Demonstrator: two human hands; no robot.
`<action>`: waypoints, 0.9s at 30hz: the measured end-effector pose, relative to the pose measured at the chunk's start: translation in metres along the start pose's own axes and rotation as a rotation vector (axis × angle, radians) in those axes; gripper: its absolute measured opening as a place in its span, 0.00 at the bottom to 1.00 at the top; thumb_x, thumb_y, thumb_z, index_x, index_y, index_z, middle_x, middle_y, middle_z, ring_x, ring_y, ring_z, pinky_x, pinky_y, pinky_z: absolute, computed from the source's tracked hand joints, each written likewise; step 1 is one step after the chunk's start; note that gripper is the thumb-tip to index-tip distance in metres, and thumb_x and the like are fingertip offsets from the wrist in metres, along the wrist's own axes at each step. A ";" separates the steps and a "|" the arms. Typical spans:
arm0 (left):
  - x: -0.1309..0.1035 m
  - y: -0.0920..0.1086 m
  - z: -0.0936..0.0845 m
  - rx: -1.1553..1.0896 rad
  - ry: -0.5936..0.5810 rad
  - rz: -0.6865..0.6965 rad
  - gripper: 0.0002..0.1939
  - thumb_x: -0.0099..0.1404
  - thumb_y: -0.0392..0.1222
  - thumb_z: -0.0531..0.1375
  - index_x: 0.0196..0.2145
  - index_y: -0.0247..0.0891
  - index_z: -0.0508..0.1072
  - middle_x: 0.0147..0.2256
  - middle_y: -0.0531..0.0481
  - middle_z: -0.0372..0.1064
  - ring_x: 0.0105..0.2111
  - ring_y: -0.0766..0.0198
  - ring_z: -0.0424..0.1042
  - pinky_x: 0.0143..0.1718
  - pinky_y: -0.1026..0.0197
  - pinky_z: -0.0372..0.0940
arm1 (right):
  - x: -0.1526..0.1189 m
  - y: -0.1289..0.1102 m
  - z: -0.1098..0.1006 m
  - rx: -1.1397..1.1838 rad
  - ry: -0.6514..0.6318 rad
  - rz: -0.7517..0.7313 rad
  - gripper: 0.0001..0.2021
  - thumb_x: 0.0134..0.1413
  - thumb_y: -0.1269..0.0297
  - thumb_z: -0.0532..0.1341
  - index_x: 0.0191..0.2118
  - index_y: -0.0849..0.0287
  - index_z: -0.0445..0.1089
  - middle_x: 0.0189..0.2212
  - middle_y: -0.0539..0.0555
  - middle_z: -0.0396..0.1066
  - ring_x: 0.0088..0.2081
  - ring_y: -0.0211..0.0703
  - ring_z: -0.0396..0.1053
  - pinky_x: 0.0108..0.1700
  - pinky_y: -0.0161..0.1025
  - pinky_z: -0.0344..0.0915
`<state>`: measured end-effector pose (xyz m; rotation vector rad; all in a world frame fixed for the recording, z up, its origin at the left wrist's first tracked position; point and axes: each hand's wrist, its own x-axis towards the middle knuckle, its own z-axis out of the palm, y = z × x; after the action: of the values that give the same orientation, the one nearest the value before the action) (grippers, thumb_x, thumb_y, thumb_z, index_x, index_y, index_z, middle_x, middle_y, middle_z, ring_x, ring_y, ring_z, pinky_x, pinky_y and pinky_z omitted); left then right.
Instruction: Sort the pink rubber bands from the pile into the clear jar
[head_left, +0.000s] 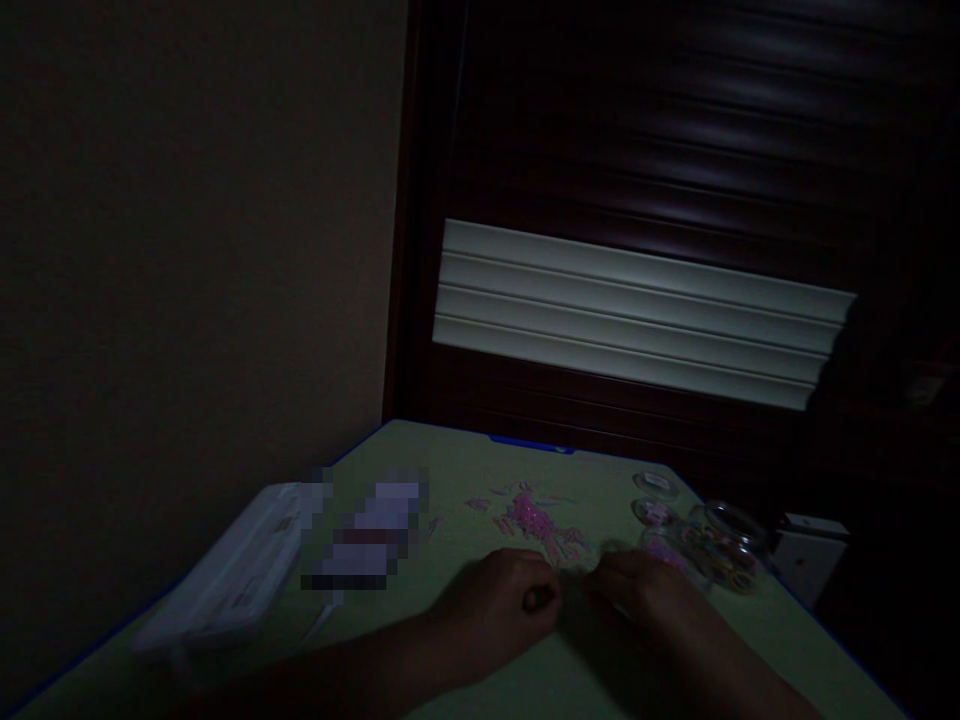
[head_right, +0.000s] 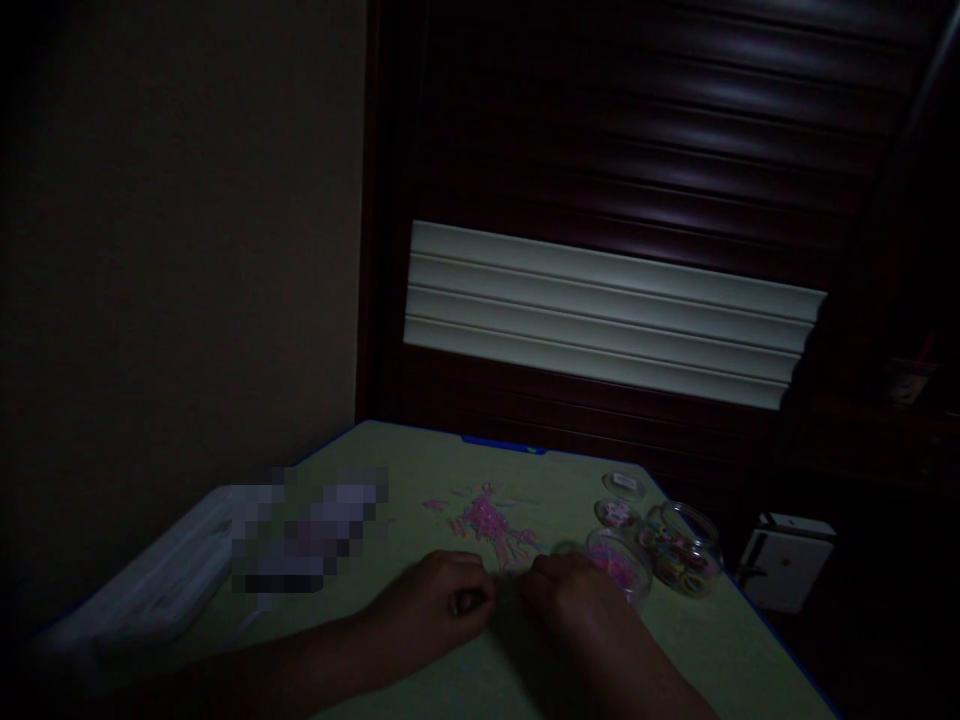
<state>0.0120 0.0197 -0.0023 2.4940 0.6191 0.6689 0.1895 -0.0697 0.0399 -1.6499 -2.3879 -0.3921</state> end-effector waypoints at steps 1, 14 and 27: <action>0.000 0.000 0.000 -0.005 0.004 0.003 0.06 0.57 0.35 0.55 0.29 0.38 0.73 0.27 0.55 0.66 0.27 0.68 0.64 0.28 0.68 0.54 | -0.001 0.000 0.000 -0.002 -0.006 -0.002 0.09 0.48 0.81 0.59 0.29 0.60 0.72 0.25 0.51 0.71 0.28 0.38 0.68 0.29 0.32 0.55; -0.001 -0.002 0.000 -0.004 0.011 0.013 0.07 0.58 0.36 0.55 0.29 0.38 0.73 0.27 0.55 0.67 0.27 0.69 0.65 0.28 0.68 0.55 | -0.011 0.019 -0.026 -0.283 0.005 0.196 0.10 0.51 0.79 0.56 0.32 0.58 0.71 0.30 0.54 0.72 0.33 0.46 0.70 0.35 0.38 0.60; -0.002 0.000 -0.003 -0.022 -0.001 -0.006 0.07 0.58 0.36 0.55 0.29 0.39 0.73 0.28 0.55 0.67 0.27 0.69 0.65 0.28 0.69 0.55 | -0.027 0.038 -0.034 -0.362 -0.011 0.661 0.13 0.50 0.81 0.50 0.34 0.62 0.70 0.29 0.60 0.74 0.30 0.51 0.72 0.29 0.41 0.59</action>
<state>0.0089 0.0200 -0.0008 2.4715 0.6150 0.6693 0.2348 -0.0919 0.0673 -2.4594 -1.6872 -0.7043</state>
